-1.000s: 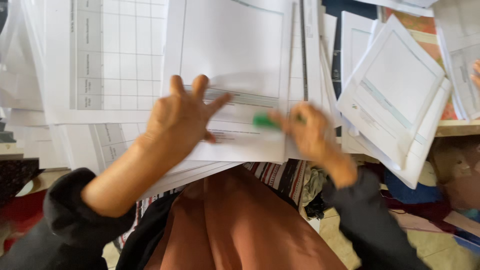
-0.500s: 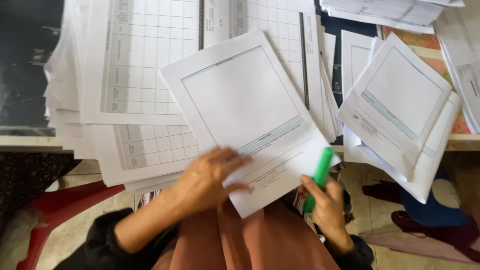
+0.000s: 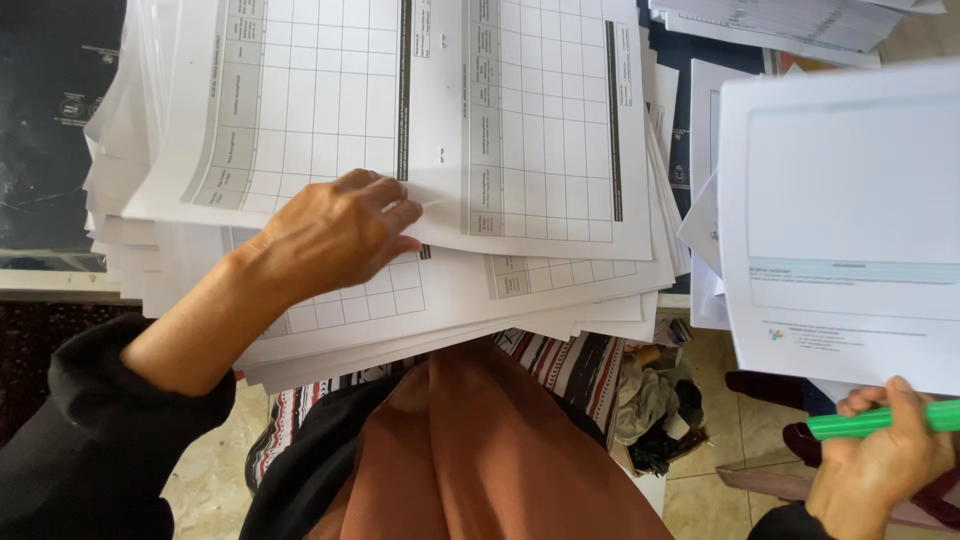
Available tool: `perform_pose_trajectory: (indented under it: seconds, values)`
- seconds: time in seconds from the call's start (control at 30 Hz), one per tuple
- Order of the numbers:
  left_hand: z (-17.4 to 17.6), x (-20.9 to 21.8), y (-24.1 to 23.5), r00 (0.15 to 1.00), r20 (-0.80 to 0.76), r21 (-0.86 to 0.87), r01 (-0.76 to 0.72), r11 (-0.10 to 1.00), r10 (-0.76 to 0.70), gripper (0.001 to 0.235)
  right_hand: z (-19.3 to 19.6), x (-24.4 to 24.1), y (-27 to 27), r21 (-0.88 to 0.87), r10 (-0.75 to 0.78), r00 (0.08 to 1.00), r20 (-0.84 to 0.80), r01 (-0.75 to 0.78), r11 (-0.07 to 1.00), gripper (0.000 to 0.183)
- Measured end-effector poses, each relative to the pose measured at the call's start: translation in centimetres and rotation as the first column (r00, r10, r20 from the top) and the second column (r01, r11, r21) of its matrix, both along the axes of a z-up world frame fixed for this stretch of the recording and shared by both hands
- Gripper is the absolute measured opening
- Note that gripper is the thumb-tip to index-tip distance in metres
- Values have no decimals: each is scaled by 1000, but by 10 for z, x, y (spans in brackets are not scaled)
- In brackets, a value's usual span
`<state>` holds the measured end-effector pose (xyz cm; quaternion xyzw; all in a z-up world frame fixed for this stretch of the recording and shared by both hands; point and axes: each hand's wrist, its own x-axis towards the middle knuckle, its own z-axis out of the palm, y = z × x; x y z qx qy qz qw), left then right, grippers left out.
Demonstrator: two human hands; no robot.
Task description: The person sits and organizes a large stack of papers on their lap. They flip through the pages, use a green highlighter to mark sections, and then stack the papers neatly on a nearby table.
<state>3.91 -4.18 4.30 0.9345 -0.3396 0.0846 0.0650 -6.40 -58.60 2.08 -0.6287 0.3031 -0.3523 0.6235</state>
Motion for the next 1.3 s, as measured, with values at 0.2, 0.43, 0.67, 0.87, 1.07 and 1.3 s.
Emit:
perform_pose_trajectory:
  seconds: [0.2,0.43,0.67,0.87,1.07,1.3]
  values:
    - [5,10,4,981,-174,-146,-114,983,88,16,-50,-17,-19,-47,250,889,-382,-289,956,38]
    - [43,-23,-26,901,377,-338,-82,937,215,25,-29,-11,94,80,715,685,-138,-712,698,35]
    - [-35,-98,-79,992,96,-183,-60,981,79,50,-3,29,163,150,546,834,-81,-531,834,40]
    - [-49,-74,-95,996,-5,-282,-92,955,94,59,7,49,171,-166,219,972,-86,-230,959,36]
    - [14,-41,-106,865,-489,-727,-332,600,-113,46,17,51,180,-995,490,867,96,90,36,17]
    - [51,-21,-91,423,-562,-609,-793,9,-711,21,74,48,277,-988,730,670,-135,-33,-152,9]
